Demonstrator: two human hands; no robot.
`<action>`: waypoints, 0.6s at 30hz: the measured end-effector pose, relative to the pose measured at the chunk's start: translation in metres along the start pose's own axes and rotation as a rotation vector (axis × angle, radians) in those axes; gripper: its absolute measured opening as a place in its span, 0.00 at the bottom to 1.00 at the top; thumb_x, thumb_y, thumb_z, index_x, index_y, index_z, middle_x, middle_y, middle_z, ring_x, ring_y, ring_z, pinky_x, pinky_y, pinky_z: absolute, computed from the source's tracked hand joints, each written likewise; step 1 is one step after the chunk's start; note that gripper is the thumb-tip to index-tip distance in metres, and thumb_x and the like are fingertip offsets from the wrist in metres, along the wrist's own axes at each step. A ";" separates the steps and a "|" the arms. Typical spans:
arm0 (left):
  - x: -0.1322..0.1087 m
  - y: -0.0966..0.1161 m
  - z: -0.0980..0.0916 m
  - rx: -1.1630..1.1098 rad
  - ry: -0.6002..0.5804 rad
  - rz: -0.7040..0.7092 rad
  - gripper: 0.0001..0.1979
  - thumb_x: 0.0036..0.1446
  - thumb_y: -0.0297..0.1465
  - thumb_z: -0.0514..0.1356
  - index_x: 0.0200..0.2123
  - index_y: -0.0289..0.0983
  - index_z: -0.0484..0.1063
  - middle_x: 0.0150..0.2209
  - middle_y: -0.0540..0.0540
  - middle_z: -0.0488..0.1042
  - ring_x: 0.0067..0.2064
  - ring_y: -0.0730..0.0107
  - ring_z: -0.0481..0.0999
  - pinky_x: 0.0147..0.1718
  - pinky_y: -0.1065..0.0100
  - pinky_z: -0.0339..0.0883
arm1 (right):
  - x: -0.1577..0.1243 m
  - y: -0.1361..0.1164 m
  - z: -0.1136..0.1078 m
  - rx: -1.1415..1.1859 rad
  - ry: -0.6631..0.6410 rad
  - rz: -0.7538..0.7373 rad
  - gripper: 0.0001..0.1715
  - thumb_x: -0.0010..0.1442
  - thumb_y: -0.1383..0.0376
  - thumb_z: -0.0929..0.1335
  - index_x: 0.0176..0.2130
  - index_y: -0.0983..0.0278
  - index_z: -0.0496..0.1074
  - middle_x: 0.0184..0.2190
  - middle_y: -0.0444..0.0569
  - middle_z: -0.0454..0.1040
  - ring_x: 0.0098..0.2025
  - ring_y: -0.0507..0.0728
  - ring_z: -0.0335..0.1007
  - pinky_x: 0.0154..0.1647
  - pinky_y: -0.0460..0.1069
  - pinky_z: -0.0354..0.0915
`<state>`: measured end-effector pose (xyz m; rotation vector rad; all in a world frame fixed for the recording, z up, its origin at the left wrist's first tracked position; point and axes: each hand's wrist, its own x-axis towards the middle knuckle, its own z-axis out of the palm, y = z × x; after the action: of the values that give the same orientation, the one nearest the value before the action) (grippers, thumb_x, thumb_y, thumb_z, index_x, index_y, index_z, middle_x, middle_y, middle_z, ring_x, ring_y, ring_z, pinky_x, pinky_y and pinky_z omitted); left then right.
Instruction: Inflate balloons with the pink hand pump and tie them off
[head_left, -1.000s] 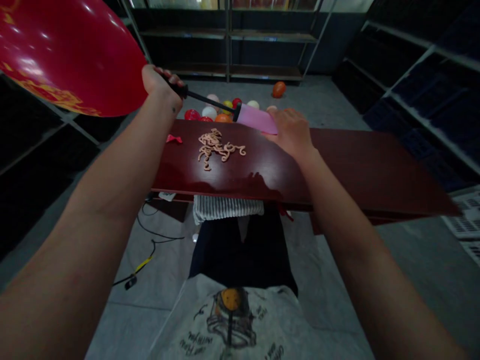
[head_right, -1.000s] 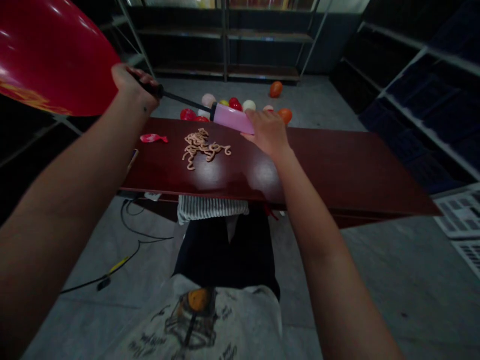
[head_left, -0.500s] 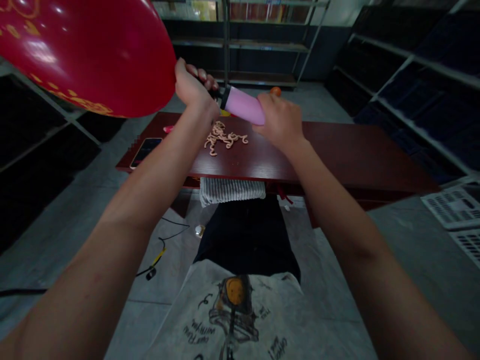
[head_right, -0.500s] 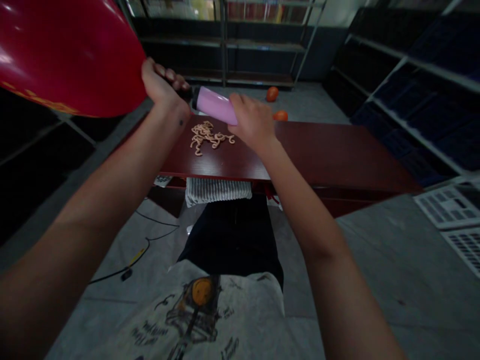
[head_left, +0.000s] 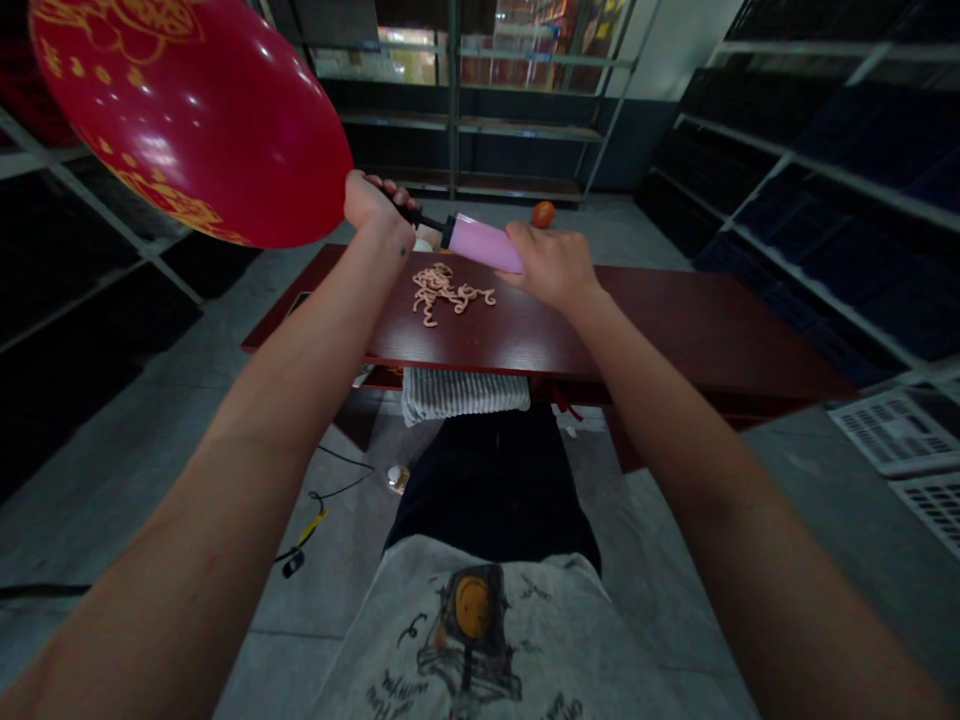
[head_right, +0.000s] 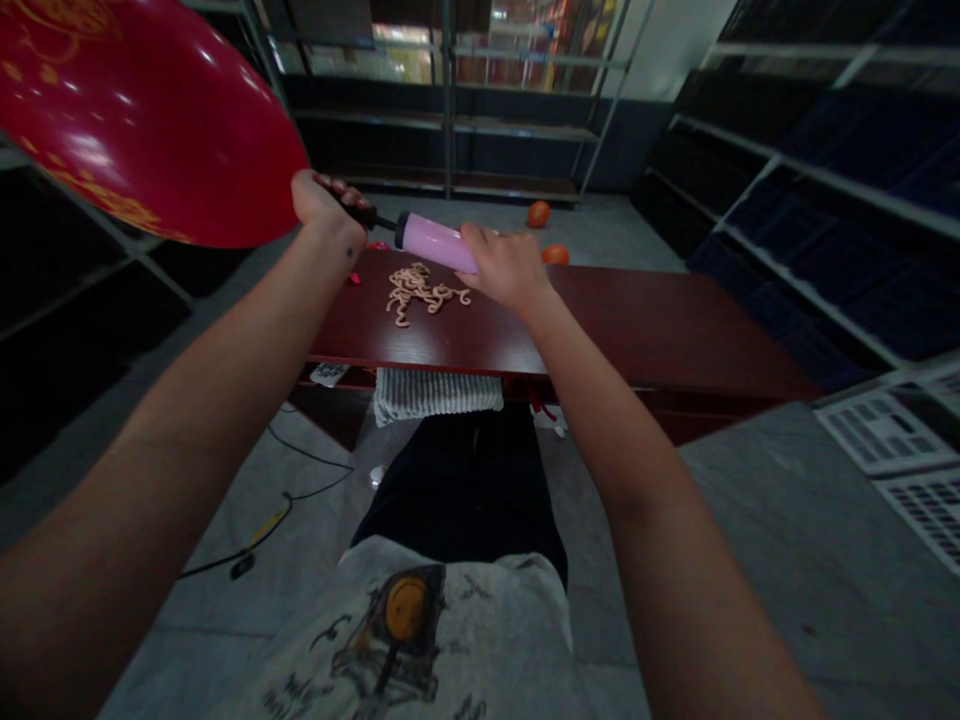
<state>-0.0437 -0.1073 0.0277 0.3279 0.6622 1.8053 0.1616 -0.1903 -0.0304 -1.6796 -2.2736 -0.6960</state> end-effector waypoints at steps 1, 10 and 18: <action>0.003 0.003 -0.002 -0.003 0.009 0.003 0.17 0.71 0.27 0.45 0.26 0.39 0.48 0.22 0.54 0.49 0.23 0.74 0.48 0.25 0.70 0.47 | -0.002 0.006 0.004 -0.004 0.015 -0.004 0.34 0.68 0.48 0.65 0.59 0.70 0.62 0.50 0.62 0.76 0.47 0.65 0.74 0.48 0.56 0.63; 0.038 0.027 0.002 -0.094 0.026 -0.035 0.18 0.71 0.30 0.48 0.25 0.40 0.48 0.17 0.55 0.49 0.18 0.76 0.47 0.19 0.71 0.46 | -0.012 0.065 0.015 -0.039 0.096 -0.059 0.31 0.68 0.49 0.63 0.61 0.66 0.66 0.49 0.60 0.78 0.44 0.66 0.74 0.42 0.55 0.63; 0.031 0.011 0.029 -0.164 -0.030 0.143 0.18 0.67 0.31 0.50 0.24 0.40 0.48 0.16 0.57 0.51 0.13 0.79 0.51 0.15 0.72 0.48 | -0.003 0.070 0.015 0.052 0.199 0.059 0.28 0.66 0.53 0.66 0.59 0.65 0.69 0.52 0.59 0.78 0.48 0.66 0.76 0.43 0.53 0.65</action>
<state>-0.0468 -0.0728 0.0543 0.2969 0.4762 1.9735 0.2296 -0.1692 -0.0279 -1.5714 -2.0802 -0.7485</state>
